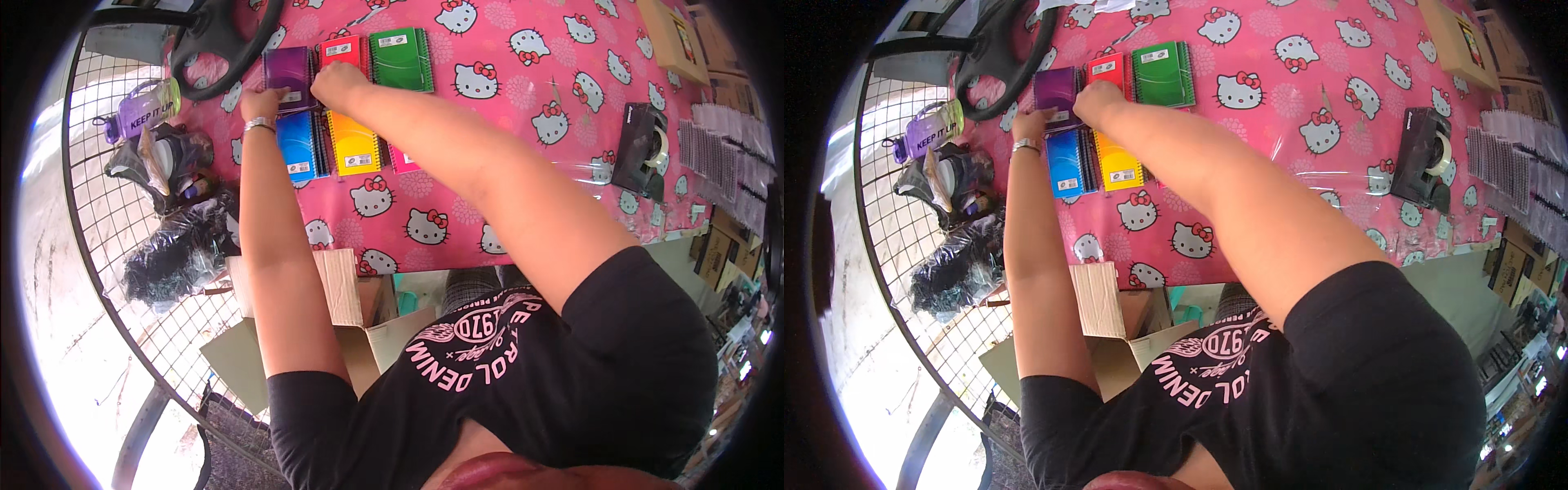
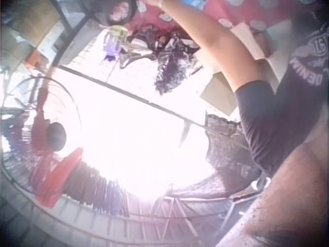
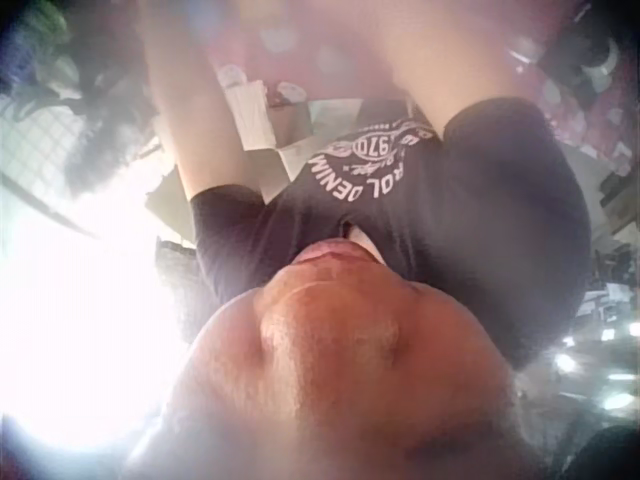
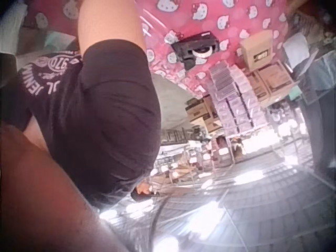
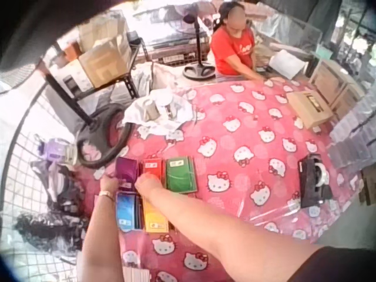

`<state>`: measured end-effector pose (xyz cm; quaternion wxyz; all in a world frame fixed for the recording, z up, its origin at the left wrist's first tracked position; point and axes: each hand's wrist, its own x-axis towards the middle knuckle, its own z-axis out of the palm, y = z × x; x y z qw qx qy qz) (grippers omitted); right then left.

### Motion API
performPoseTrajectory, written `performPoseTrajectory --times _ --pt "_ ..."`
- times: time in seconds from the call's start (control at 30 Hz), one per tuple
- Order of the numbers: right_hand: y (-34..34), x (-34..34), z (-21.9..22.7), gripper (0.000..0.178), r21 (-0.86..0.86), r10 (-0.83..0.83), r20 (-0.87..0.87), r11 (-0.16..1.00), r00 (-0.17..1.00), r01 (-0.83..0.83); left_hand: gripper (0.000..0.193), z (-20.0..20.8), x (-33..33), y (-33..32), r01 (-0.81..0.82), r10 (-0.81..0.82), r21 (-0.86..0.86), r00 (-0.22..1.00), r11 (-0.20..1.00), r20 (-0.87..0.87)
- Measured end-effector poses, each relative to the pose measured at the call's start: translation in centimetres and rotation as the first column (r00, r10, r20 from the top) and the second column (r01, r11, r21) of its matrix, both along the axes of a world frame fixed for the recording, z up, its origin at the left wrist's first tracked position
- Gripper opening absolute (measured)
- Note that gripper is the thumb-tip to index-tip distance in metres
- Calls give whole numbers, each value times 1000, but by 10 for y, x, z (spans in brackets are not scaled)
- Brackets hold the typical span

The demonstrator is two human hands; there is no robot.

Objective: The person places notebooks of various colors into clear plastic bags, uses a tape dispenser to seal the bags, and kemudian stacks the packaged notebooks or places them into a cardboard box.

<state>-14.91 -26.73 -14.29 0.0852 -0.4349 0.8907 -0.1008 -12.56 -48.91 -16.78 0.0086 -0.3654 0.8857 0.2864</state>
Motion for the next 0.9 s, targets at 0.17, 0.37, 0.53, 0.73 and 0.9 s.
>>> performPoseTrajectory --times 0.17,0.37,0.53,0.73,0.9 --pt "48 -41 29 17 -309 -46 130 947 990 84 21 40 12 32 -165 388 638 893 752 -227" --pt "82 5 80 13 -719 -19 -384 633 923 -286 35 38 52 123 181 595 962 758 202 -267" --pt "88 38 76 21 -654 309 216 751 926 -98 45 54 102 170 300 650 938 681 173 -338" --pt "103 -23 -29 64 -255 -673 -81 727 735 638 43 59 152 210 358 829 933 532 -37 -171" --pt "96 -45 -22 55 84 -573 35 818 819 569 38 54 201 255 335 766 933 632 -133 -118"
